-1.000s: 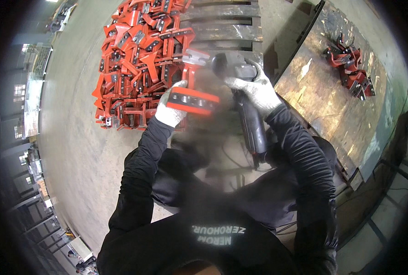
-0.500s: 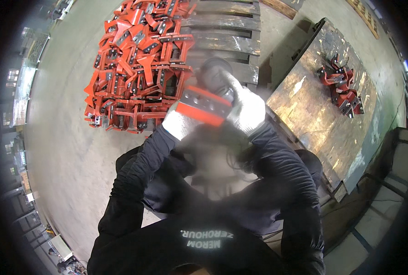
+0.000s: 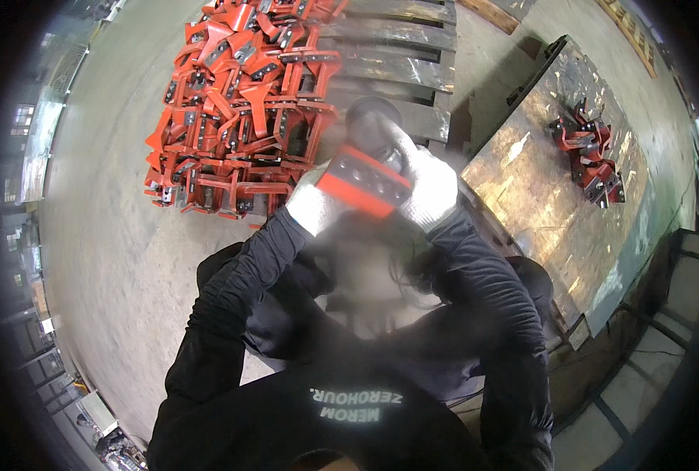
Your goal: The person uses an angle grinder to smooth the edges of red metal parts. They pick up each part from a pile, grind the edges while holding it with a gloved hand, and place the finished part on a nearby table. The process is repeated for multiple parts.
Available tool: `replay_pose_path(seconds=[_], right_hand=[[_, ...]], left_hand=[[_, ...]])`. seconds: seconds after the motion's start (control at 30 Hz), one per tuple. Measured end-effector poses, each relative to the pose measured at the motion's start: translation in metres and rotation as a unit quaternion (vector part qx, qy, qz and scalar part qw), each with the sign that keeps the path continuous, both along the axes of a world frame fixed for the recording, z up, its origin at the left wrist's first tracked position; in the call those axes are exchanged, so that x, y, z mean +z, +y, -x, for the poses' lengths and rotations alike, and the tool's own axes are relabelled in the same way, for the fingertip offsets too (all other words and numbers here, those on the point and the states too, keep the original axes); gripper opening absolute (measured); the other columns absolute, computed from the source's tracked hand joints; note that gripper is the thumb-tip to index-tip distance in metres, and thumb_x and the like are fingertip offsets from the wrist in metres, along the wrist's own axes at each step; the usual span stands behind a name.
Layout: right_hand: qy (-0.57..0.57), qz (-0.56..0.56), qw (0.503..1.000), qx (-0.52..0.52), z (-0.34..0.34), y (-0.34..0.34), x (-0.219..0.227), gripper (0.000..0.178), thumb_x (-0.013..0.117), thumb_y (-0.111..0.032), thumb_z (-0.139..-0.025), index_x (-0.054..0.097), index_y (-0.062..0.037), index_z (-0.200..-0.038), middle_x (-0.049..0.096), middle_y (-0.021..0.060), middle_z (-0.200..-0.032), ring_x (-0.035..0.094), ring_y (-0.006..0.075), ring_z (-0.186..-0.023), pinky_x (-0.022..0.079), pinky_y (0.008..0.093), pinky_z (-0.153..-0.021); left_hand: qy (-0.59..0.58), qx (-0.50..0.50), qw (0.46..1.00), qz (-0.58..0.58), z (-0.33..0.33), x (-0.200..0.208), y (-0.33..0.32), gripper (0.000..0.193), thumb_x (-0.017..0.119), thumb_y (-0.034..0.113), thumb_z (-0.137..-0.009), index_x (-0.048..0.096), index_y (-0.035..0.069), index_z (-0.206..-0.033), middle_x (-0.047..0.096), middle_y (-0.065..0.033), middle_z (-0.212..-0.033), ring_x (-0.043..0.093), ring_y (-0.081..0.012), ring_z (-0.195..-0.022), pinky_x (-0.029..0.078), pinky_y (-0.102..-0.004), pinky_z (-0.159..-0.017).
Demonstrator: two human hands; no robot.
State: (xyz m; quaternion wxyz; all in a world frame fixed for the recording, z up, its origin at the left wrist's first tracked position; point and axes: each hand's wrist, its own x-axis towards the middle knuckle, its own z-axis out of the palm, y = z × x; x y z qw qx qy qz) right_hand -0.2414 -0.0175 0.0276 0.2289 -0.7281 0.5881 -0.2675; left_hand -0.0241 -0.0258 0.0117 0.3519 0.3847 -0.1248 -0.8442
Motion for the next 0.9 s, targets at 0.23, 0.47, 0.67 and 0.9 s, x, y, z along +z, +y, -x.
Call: replay_pose_path(seconds=[0.23,0.47,0.67,0.9], right_hand=[[0.028,-0.001,0.999,-0.028,-0.002,0.008,0.010,0.079,0.079,-0.030,-0.080,0.046,-0.0222,-0.152,0.072,0.0202,-0.099,0.072,0.0370,-0.088,0.058,0.0439,-0.080],[0.035,0.008,0.999,-0.032,-0.001,0.006,0.007,0.074,0.073,-0.021,-0.083,0.047,-0.0221,-0.152,0.072,0.0197,-0.096,0.072,0.0371,-0.085,0.059,0.0456,-0.076],[0.031,-0.003,0.999,-0.042,-0.001,0.008,0.008,0.076,0.084,-0.034,-0.079,0.053,-0.0224,-0.148,0.073,0.0179,-0.100,0.074,0.0352,-0.091,0.059,0.0407,-0.080],[0.038,-0.012,0.998,-0.055,-0.003,0.004,0.004,0.079,0.086,-0.033,-0.077,0.053,-0.0221,-0.148,0.073,0.0181,-0.103,0.074,0.0349,-0.093,0.059,0.0408,-0.081]], left_hand=[[0.155,-0.012,0.982,0.107,-0.030,-0.043,-0.003,0.041,0.040,0.028,-0.110,0.052,0.004,-0.141,0.060,-0.0135,-0.135,0.060,-0.0288,-0.124,0.049,-0.0438,-0.106],[0.120,0.038,0.991,0.054,-0.018,-0.022,0.000,0.044,0.048,0.034,-0.109,0.055,0.003,-0.140,0.066,-0.0107,-0.128,0.066,-0.0232,-0.115,0.055,-0.0387,-0.098],[0.093,0.036,0.992,0.073,-0.019,-0.018,0.000,0.044,0.047,0.034,-0.110,0.055,0.003,-0.140,0.065,-0.0123,-0.131,0.065,-0.0250,-0.117,0.055,-0.0400,-0.099],[0.155,0.029,0.986,0.043,-0.021,-0.028,0.000,0.045,0.048,0.036,-0.109,0.055,0.003,-0.139,0.065,-0.0132,-0.132,0.065,-0.0264,-0.119,0.054,-0.0417,-0.101]])
